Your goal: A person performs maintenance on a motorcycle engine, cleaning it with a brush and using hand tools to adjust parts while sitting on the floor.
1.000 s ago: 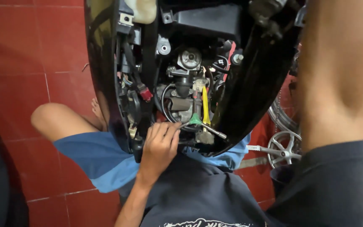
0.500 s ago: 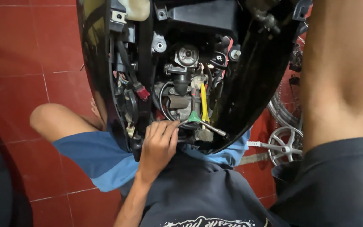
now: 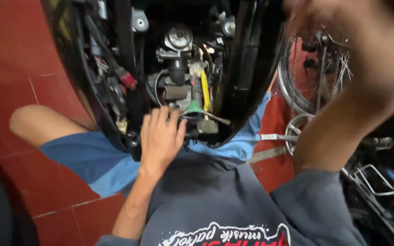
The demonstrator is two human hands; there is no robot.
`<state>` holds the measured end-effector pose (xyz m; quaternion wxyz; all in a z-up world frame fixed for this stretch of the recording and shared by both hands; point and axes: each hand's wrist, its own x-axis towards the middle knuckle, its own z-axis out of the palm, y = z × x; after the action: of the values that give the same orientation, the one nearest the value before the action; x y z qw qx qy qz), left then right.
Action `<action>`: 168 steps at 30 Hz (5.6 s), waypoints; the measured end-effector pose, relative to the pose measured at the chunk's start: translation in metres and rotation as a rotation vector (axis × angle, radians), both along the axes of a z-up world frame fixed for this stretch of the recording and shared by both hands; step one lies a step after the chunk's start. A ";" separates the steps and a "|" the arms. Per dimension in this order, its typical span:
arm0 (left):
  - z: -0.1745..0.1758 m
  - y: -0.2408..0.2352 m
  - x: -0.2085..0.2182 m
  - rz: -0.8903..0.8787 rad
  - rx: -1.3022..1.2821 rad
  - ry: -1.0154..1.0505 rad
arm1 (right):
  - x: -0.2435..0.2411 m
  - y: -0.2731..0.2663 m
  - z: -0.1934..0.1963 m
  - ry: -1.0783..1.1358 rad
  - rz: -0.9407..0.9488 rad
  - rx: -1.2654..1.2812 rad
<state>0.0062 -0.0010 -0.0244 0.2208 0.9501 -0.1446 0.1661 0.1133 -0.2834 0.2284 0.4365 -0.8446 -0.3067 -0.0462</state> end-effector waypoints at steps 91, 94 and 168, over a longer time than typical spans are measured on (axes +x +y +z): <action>-0.012 -0.005 -0.002 -0.030 -0.398 -0.009 | -0.114 0.032 -0.349 0.685 -0.101 -0.981; -0.010 -0.002 -0.006 -0.029 -0.447 -0.041 | -0.109 0.041 -0.336 0.592 -0.082 -1.028; -0.016 0.028 -0.022 0.045 -0.672 -0.041 | -0.160 0.108 -0.532 -0.089 -0.055 -0.465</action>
<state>-0.0160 0.0272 -0.0405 0.5150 0.8237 -0.0652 0.2282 -0.0467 -0.1750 -0.3036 0.2150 -0.9275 -0.3048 -0.0233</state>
